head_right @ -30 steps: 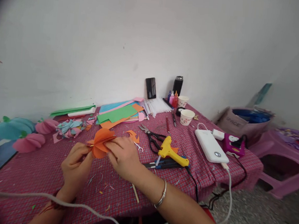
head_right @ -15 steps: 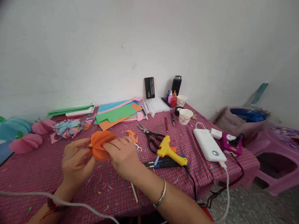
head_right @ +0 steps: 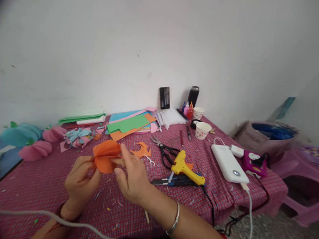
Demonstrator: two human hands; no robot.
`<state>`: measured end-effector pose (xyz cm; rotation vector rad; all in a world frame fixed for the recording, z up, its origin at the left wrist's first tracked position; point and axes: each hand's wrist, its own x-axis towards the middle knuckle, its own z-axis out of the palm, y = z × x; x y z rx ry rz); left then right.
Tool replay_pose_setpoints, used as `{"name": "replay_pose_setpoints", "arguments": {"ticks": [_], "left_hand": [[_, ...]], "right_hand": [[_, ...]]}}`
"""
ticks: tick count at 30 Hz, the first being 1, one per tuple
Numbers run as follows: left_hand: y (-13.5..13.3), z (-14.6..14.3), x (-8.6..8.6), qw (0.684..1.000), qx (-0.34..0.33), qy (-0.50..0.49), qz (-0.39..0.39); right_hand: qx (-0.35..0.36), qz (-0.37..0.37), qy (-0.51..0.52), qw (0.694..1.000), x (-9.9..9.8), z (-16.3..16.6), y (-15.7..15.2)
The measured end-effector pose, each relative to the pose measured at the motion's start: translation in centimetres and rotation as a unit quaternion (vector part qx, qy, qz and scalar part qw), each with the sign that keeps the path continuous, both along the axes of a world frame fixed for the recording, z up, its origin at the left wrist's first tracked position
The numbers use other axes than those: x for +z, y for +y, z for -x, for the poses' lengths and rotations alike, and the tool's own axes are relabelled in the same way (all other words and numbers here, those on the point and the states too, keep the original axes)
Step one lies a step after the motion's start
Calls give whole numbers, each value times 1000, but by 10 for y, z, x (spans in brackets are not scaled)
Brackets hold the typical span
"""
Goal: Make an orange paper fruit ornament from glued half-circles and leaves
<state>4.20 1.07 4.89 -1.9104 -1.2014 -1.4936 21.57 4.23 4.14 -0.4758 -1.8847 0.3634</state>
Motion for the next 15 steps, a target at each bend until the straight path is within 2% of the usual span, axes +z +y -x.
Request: {"name": "replay_pose_setpoints", "arguments": {"ticks": [7,15], "left_hand": [[1,5,-6,998,5,-62,19],[1,2,-6,990,2,-130,58]], "right_hand": [[9,-24,-5,1000,0,1,-4],[-17,-60,8,998,5,3,-6]]}}
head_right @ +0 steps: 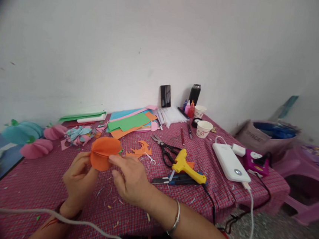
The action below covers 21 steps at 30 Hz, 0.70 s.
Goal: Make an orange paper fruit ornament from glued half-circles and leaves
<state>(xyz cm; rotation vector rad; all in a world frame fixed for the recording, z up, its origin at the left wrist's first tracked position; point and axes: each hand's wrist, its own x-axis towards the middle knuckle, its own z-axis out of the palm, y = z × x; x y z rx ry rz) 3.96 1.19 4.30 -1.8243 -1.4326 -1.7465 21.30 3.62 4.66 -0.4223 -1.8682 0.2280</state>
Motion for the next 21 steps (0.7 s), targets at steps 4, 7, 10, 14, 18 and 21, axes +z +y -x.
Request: {"name": "replay_pose_setpoints", "arguments": {"ticks": [4,7,10,14,18,21], "left_hand": [[0,-1,0,1000,-5,-18,15],[1,0,-2,1000,-10,-16,18],[1,2,-3,1000,-1,10,6],[1,2,-1,998,4,53,-16],[0,-1,3,995,2,88,-37],[-1,-1,5,993,-1,105,-44]], "right_hand": [[0,-17,-10,1000,2,1,1],[9,-28,-6,1000,3,1,2],[15,-43,-7,999,3,2,3],[22,-45,-14,999,2,2,4],[8,-35,-37,999,2,0,5],[3,-43,-49,998,1,-1,6]]}}
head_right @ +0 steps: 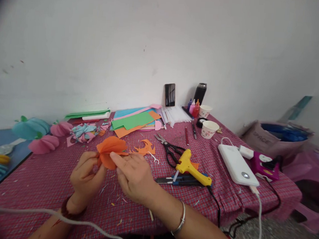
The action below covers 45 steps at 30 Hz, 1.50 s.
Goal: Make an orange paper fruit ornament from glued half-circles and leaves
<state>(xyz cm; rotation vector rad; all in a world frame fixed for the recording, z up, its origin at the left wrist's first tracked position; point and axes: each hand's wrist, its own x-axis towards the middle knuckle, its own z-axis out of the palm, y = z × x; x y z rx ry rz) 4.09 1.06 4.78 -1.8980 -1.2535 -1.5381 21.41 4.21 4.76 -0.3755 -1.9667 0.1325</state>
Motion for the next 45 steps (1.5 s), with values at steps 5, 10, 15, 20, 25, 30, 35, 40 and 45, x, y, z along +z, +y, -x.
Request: {"name": "replay_pose_setpoints", "arguments": {"ticks": [5,10,15,20,25,30,35,40,45], "left_hand": [[-2,0,0,1000,2,4,0],[-2,-1,1,1000,4,-4,3],[-3,-1,1,1000,6,-4,10],[-4,2,-2,1000,2,-11,4],[-2,5,-4,990,-19,-131,49],[12,9,-7,911,-144,-330,202],[21,9,-10,841,-212,-418,272],[21,7,-10,825,-222,-434,287],[23,5,-14,810,-216,-460,293]], "right_hand": [[10,-18,-23,1000,-1,-2,1],[6,-25,-37,999,-2,-2,2],[-1,-14,-37,999,-2,-1,1],[-19,-5,-13,1000,-2,-2,-3],[31,147,79,986,-6,-1,-3],[94,305,169,933,-4,2,4],[100,369,181,906,-2,3,8],[68,368,173,911,-3,4,9],[65,389,175,902,-7,7,12]]}}
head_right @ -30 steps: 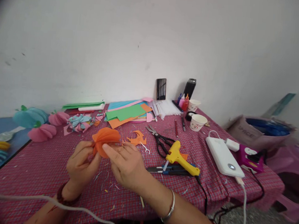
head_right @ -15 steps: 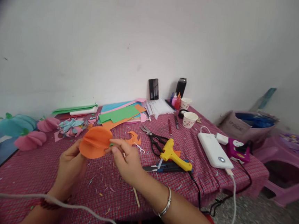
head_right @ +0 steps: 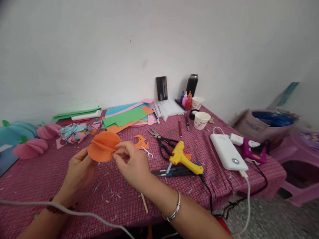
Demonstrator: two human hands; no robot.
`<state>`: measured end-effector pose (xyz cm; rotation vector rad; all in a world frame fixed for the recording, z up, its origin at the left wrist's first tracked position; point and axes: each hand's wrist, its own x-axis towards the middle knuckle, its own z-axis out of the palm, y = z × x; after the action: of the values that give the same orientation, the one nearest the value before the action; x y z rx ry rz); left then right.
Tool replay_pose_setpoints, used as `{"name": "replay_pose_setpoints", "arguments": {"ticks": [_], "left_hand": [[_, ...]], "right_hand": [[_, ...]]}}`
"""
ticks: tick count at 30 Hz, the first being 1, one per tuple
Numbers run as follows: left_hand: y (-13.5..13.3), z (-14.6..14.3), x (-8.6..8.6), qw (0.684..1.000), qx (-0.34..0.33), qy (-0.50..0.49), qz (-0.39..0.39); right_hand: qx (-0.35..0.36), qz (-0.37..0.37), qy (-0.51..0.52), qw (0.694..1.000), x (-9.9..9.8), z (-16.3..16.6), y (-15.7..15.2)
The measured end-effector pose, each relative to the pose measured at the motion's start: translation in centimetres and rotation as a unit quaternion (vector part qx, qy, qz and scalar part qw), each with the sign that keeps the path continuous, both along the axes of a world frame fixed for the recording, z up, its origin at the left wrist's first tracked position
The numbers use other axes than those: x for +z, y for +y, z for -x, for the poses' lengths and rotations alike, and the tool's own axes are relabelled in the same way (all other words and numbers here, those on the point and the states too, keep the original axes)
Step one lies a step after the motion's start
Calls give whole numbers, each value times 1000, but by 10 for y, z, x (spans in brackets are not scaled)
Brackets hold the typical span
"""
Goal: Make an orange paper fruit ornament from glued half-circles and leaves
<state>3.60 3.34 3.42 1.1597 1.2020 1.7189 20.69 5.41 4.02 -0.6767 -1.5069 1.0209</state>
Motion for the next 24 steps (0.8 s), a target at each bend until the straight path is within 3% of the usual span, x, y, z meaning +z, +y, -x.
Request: {"name": "replay_pose_setpoints", "arguments": {"ticks": [3,7,11,13,16,19,24], "left_hand": [[1,0,-2,1000,3,-23,5],[0,3,-1,999,-5,-47,-2],[-3,6,3,998,-55,11,-10],[-6,5,5,996,-61,63,-34],[-10,0,7,990,-41,110,-81],[-13,-5,7,988,-25,123,-94],[-16,-5,1,993,-40,93,-62]], "right_hand": [[29,30,9,999,-1,1,3],[140,113,46,983,4,-1,8],[217,143,36,965,9,-6,10],[185,109,-1,977,9,-8,9],[50,2,-121,991,9,-9,6],[-34,-84,-232,968,8,-10,3],[-75,-173,-301,935,5,-9,-2]]}}
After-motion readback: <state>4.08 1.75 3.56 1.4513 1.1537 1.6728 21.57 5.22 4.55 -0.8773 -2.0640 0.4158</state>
